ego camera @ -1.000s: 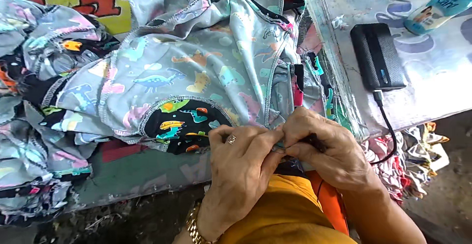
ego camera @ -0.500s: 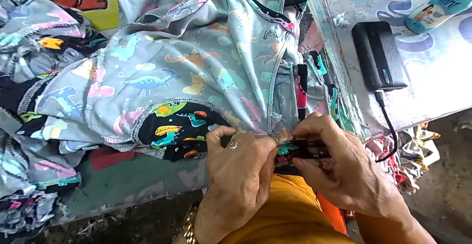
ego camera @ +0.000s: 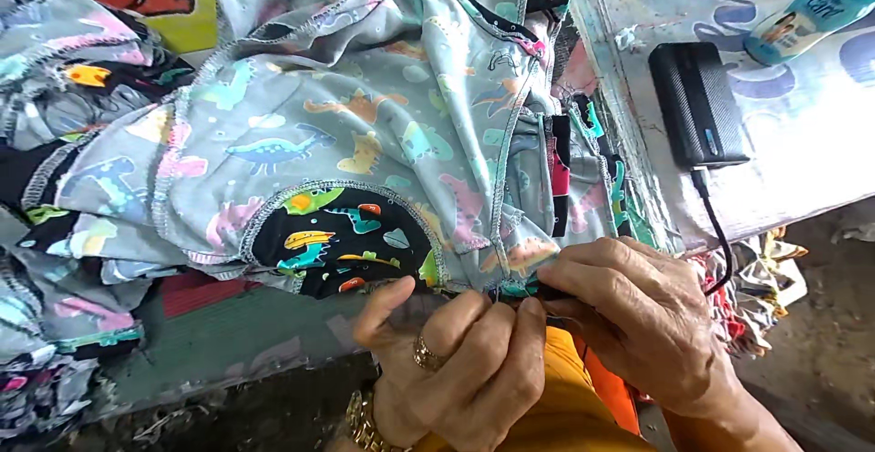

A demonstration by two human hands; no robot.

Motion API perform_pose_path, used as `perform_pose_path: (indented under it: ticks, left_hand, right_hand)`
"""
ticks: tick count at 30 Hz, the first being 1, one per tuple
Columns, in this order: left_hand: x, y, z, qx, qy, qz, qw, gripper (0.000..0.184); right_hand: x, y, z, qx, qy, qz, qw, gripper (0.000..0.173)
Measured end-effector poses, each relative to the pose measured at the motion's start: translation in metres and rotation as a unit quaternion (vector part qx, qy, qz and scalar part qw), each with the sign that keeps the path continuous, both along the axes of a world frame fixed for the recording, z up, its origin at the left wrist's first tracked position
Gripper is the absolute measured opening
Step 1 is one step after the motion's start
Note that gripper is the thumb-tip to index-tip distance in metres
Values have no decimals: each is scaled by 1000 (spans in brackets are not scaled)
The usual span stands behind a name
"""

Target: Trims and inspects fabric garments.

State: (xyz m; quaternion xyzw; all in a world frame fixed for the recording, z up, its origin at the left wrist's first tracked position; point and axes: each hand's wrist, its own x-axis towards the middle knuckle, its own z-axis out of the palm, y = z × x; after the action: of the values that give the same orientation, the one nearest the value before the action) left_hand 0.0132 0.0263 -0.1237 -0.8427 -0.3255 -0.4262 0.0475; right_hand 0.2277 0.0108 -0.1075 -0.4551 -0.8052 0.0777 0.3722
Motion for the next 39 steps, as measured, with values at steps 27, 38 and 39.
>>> perform_pose_path:
  ticks: [27,38,39]
  left_hand:
    - [-22,14,20,-238,-38,18,970,23]
    - [-15,14,38,-188,-17,20,982,30]
    - [-11,14,40,-182,16,33,983,32]
  right_hand:
    - [-13,48,1,-294,453,201,817,22]
    - [-12,48,-1,-275,439,211,829,22]
    - [-12,48,-1,-276,440,212,828,22]
